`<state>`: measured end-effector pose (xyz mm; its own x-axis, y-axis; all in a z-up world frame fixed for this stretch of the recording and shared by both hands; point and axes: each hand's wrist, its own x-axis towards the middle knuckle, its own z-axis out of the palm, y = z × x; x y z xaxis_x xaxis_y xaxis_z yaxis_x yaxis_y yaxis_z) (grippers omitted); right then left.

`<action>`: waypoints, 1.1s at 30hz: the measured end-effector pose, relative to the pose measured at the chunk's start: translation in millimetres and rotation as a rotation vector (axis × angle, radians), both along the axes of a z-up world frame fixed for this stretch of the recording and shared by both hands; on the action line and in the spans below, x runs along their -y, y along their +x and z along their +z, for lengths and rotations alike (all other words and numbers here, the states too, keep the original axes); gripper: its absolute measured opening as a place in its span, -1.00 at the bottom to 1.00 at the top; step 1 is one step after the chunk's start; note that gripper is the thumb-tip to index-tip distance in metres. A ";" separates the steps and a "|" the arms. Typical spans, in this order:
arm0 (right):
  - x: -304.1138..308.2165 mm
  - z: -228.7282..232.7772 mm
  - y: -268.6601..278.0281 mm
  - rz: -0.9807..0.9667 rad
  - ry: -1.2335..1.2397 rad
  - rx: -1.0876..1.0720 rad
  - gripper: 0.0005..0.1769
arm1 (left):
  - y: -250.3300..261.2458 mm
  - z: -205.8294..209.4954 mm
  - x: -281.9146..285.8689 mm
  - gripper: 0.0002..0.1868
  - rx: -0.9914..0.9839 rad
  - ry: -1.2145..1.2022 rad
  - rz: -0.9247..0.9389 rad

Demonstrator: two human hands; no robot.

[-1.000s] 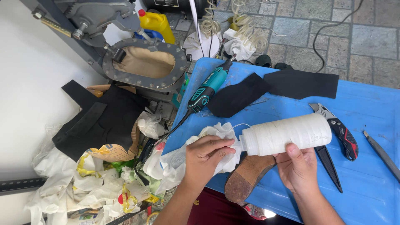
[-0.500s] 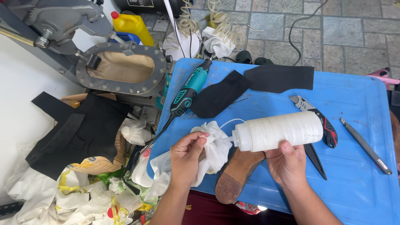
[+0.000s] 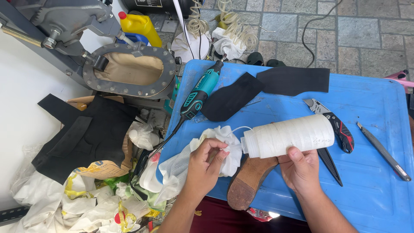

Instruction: The person applies glue to the sole of a brown shoe using a squeeze bottle and spreads it with a brush. The person repeatedly applies glue and spreads it across the sole surface.

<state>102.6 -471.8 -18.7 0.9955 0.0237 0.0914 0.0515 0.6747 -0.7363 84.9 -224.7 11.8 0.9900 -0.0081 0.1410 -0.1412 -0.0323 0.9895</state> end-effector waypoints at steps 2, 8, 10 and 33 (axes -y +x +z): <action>0.6 0.6 0.3 -0.012 0.043 -0.007 -0.39 | -6.5 2.1 -12.3 -0.89 -0.041 0.118 -0.046; 20.7 8.5 4.0 -0.115 0.095 -0.019 -0.31 | -44.8 21.9 -143.4 -0.87 -0.404 0.435 -0.138; 31.6 15.3 5.2 -0.163 0.078 -0.008 -0.27 | -60.8 24.2 -187.5 -0.82 -0.681 0.592 0.032; 115.5 16.5 3.8 -0.362 -0.008 0.003 -0.02 | 88.0 25.6 82.1 -0.08 -0.153 0.629 -0.430</action>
<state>106.4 -587.3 -2.3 0.9394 -0.3294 0.0952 0.2878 0.6063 -0.7413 172.9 -306.8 37.4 0.8896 -0.4296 -0.1551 -0.1323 -0.5675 0.8127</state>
